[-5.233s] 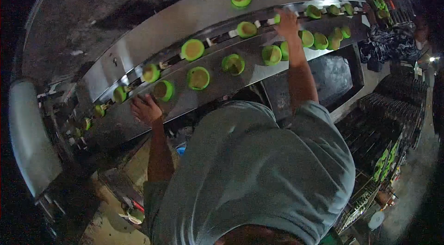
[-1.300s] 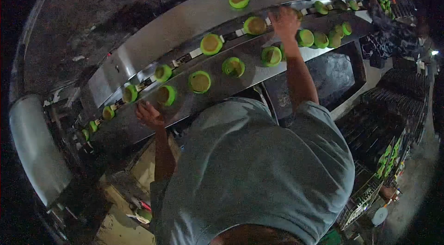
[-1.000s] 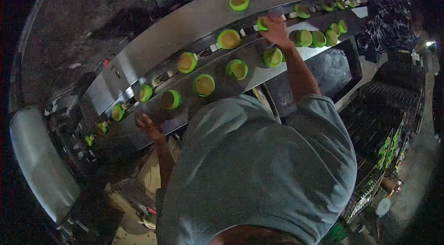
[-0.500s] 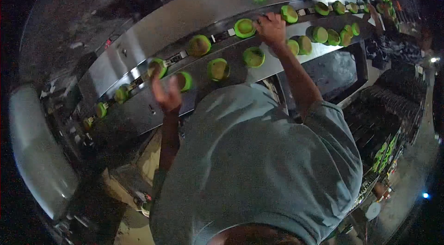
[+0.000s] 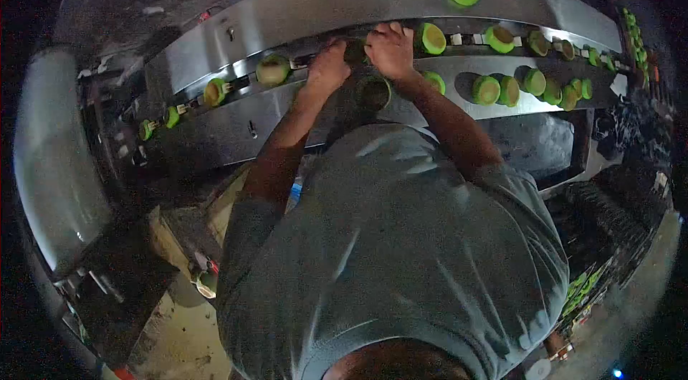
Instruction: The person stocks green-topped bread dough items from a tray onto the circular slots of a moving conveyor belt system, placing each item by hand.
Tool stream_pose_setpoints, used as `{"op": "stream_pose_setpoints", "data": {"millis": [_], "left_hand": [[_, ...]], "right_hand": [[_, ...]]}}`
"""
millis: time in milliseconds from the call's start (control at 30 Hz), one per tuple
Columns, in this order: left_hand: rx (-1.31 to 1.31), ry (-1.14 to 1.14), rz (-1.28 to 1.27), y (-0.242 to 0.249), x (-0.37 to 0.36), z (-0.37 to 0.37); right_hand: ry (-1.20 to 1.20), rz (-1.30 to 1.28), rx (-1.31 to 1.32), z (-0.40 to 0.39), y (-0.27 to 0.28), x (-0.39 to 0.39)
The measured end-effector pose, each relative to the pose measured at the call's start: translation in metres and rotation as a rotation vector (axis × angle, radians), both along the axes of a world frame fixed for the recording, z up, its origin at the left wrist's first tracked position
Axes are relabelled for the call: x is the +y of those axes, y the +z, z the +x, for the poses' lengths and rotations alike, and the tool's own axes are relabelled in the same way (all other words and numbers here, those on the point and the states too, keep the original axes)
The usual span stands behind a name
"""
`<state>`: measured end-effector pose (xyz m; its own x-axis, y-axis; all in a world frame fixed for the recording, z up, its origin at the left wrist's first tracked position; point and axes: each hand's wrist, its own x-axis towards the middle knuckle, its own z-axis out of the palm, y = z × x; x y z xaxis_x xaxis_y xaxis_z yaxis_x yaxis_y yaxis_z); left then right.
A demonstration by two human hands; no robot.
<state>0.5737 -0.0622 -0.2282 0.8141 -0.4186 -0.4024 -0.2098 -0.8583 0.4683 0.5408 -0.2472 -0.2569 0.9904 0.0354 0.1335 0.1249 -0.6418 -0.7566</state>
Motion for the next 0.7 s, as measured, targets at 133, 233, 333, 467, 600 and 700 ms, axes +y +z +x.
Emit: {"op": "stream_pose_setpoints", "data": {"millis": [133, 233, 333, 467, 600, 700], "left_hand": [[-0.044, 0.148, -0.087, 0.004, 0.034, -0.005], [-0.106, 0.131, -0.055, 0.022, 0.055, -0.012], [-0.397, 0.061, -0.074, 0.022, 0.059, -0.018], [-0.511, 0.056, -0.121, 0.013, 0.036, -0.023], [-0.345, 0.264, -0.040, 0.025, 0.022, -0.028], [-0.326, 0.306, 0.036, 0.020, 0.031, -0.024]], "right_hand": [[0.218, -0.327, 0.353, 0.033, 0.049, 0.009], [-0.061, 0.035, -0.183, 0.085, 0.069, -0.021], [-0.215, -0.087, -0.390, 0.100, 0.099, -0.065], [-0.059, -0.564, 0.459, 0.065, 0.080, -0.087], [-0.084, -0.883, 0.256, -0.014, 0.072, -0.043], [-0.063, -0.746, 0.137, -0.012, 0.042, -0.042]]}}
